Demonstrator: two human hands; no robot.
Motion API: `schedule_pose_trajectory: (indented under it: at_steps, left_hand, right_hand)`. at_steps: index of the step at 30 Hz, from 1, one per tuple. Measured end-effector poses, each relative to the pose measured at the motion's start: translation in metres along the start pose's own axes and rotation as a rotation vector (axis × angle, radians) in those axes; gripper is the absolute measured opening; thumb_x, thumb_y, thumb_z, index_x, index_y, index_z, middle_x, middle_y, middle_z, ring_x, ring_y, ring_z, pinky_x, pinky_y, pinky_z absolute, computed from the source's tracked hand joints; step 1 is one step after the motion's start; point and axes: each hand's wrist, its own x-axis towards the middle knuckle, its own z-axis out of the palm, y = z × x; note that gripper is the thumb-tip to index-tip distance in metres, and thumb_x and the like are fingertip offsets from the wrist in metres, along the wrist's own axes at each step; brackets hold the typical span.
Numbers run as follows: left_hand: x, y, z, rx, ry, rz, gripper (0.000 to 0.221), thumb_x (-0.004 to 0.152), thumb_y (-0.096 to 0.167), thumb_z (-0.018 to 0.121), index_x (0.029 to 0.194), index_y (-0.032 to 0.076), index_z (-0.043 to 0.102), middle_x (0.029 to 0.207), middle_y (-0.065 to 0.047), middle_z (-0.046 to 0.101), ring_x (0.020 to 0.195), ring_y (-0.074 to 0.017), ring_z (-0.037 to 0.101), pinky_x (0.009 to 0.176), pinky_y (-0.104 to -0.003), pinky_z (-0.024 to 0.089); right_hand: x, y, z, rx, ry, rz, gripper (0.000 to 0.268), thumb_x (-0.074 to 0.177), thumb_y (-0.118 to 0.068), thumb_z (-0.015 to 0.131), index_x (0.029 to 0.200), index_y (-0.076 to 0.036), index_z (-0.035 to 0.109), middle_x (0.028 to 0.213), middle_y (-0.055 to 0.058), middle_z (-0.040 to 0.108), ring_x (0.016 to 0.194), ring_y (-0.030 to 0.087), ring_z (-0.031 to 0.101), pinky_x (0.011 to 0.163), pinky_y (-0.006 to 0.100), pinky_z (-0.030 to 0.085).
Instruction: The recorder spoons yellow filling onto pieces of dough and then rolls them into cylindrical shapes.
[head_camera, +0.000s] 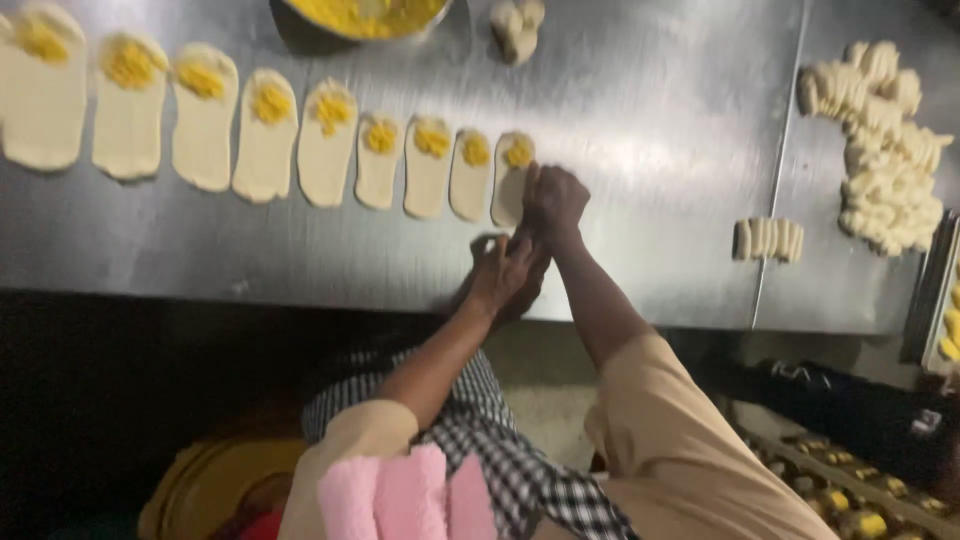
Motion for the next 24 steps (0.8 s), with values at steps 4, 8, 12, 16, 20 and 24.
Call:
schedule_pose_trajectory:
  at_steps: [4,8,12,16,20,24]
  left_hand:
    - [0.011,-0.01,-0.105,0.064,-0.083,0.124,0.05,0.095,0.02,0.055,0.141,0.001,0.052,0.153,-0.018,0.044,0.14,-0.0377,0.037,0.105,-0.065,0.029]
    - [0.014,-0.045,-0.131,-0.089,-0.05,0.178,0.053,0.088,0.025,0.057,0.137,0.002,0.057,0.149,-0.018,0.047,0.145,-0.0318,0.036,0.107,-0.067,0.031]
    - [-0.026,-0.069,-0.203,-0.23,0.026,0.102,0.039,0.094,0.019,0.057,0.13,0.004,0.062,0.139,-0.016,0.054,0.139,-0.0321,0.044,0.105,-0.062,0.036]
    - [-0.055,-0.136,-0.255,-0.075,0.261,-0.019,0.036,0.097,0.016,0.062,0.128,-0.002,0.062,0.129,-0.019,0.057,0.125,-0.0346,0.052,0.101,-0.055,0.041]
    - [-0.092,-0.149,-0.273,-0.082,0.262,-0.287,0.037,0.091,0.017,0.069,0.124,0.0,0.064,0.125,-0.014,0.058,0.118,-0.0329,0.054,0.097,-0.053,0.043]
    - [-0.079,-0.151,-0.277,0.037,0.326,-0.34,0.037,0.096,0.018,0.074,0.126,0.0,0.063,0.125,-0.015,0.057,0.117,-0.0347,0.054,0.1,-0.052,0.044]
  right_hand:
    - [0.011,-0.008,-0.019,0.117,0.573,-0.303,0.04,0.107,-0.03,0.048,0.081,-0.005,0.065,0.08,0.016,0.065,0.076,0.037,0.064,0.068,0.049,0.05]
    - [0.045,-0.022,-0.034,0.112,0.148,-0.2,0.039,0.104,-0.033,0.058,0.074,-0.01,0.067,0.074,0.014,0.063,0.072,0.037,0.062,0.066,0.049,0.048]
    - [0.019,-0.021,-0.016,0.193,0.546,-0.247,0.029,0.104,-0.022,0.058,0.079,-0.007,0.06,0.075,0.014,0.061,0.071,0.036,0.061,0.065,0.049,0.049]
    - [0.028,-0.018,-0.024,0.211,0.575,-0.349,0.025,0.1,-0.025,0.058,0.081,-0.007,0.061,0.077,0.014,0.062,0.073,0.036,0.062,0.063,0.048,0.048]
    - [-0.012,-0.009,0.0,0.075,0.134,-0.056,0.038,0.106,-0.033,0.053,0.077,-0.012,0.067,0.074,0.013,0.062,0.073,0.035,0.061,0.068,0.048,0.048]
    - [-0.008,-0.009,-0.018,0.155,0.499,-0.298,0.027,0.104,-0.023,0.053,0.084,-0.008,0.062,0.079,0.013,0.063,0.073,0.034,0.061,0.065,0.046,0.05]
